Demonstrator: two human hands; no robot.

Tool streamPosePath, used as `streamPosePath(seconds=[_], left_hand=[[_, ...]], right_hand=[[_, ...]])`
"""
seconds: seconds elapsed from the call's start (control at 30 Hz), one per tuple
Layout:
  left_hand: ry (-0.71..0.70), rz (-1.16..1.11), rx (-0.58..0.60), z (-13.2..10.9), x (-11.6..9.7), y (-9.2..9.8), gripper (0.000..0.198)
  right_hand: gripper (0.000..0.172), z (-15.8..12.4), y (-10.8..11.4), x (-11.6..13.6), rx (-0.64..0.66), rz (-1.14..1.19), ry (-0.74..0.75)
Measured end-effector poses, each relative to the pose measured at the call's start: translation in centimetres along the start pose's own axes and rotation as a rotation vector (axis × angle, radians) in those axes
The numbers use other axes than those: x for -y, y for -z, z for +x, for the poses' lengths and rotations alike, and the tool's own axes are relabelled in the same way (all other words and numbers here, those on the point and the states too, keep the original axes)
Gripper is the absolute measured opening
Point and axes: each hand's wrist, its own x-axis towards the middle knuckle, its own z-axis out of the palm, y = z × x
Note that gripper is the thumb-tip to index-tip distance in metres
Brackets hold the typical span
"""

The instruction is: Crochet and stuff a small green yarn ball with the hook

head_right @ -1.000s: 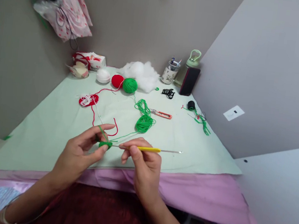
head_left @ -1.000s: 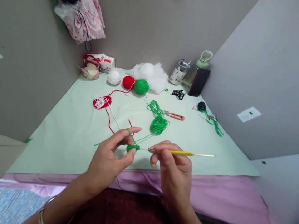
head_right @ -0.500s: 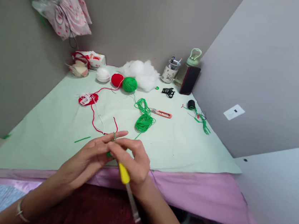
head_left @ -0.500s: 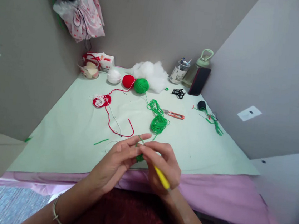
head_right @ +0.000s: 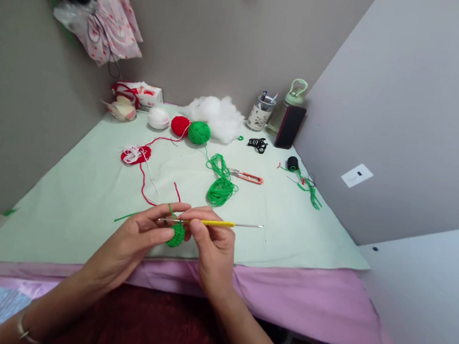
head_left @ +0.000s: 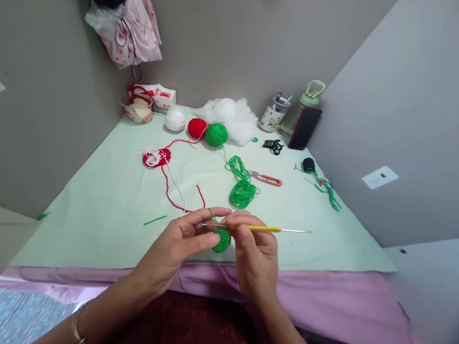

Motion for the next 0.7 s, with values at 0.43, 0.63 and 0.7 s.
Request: streamPosePath(seconds=[0.43, 0.63, 0.7], left_hand=[[-0.107, 0.207, -0.022, 0.1, -0.7, 0.9, 0.023], [-0.144, -0.026, -0.121, 0.9, -5.5, 5.0, 0.029], [-0.211, 0.096, -0.176, 1.5, -7.0, 7.1, 0.030]], right_hand=[[0.023, 0.9, 0.3, 1.1, -0.020, 0.267, -0.171], [0.016, 1.5, 4.4, 3.3, 0.101, 0.711, -0.300], [0.013, 2.0, 6.5, 3.7, 0.048, 0.868, -0.250]])
